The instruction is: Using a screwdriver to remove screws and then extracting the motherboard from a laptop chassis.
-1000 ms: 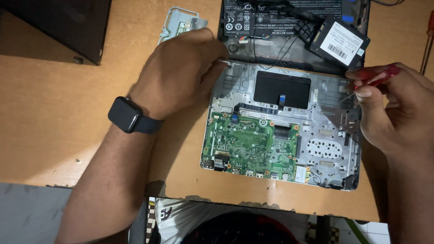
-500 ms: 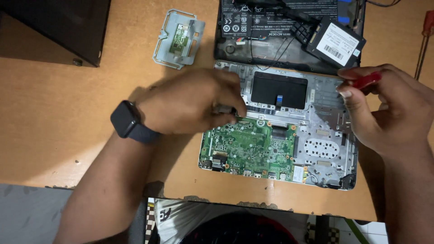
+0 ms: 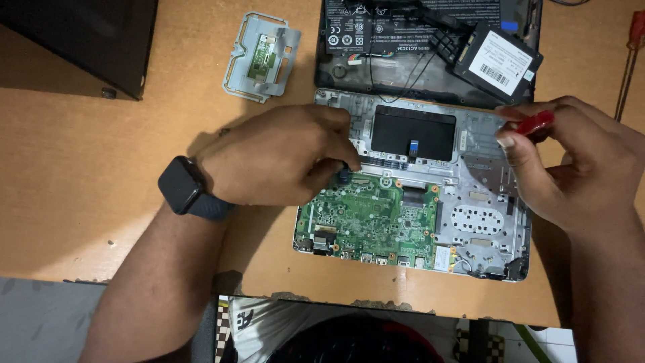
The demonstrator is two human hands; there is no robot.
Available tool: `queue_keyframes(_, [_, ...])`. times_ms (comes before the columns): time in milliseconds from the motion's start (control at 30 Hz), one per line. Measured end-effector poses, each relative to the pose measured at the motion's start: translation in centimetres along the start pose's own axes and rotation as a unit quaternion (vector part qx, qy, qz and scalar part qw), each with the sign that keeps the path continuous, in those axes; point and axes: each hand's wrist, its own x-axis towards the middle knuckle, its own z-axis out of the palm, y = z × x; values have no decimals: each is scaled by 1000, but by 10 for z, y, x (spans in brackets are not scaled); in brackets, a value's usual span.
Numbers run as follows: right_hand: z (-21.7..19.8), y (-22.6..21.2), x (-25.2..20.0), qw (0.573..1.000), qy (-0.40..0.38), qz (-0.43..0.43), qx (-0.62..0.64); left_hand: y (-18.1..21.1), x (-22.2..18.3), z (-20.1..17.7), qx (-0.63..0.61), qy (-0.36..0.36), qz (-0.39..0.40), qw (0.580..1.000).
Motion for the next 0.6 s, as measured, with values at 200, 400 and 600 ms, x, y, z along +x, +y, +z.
queue_keyframes(200, [1, 2, -1, 1000, 4, -10, -5, 5, 3, 5, -39, 25, 24, 999])
queue_keyframes(400, [1, 5, -3, 1000, -2, -2, 22, 3, 4, 5, -13, 11, -1, 1000])
queue_keyframes(600, [3, -2, 2, 997, -14, -24, 74, 4, 5, 5, 1, 9, 8, 1000])
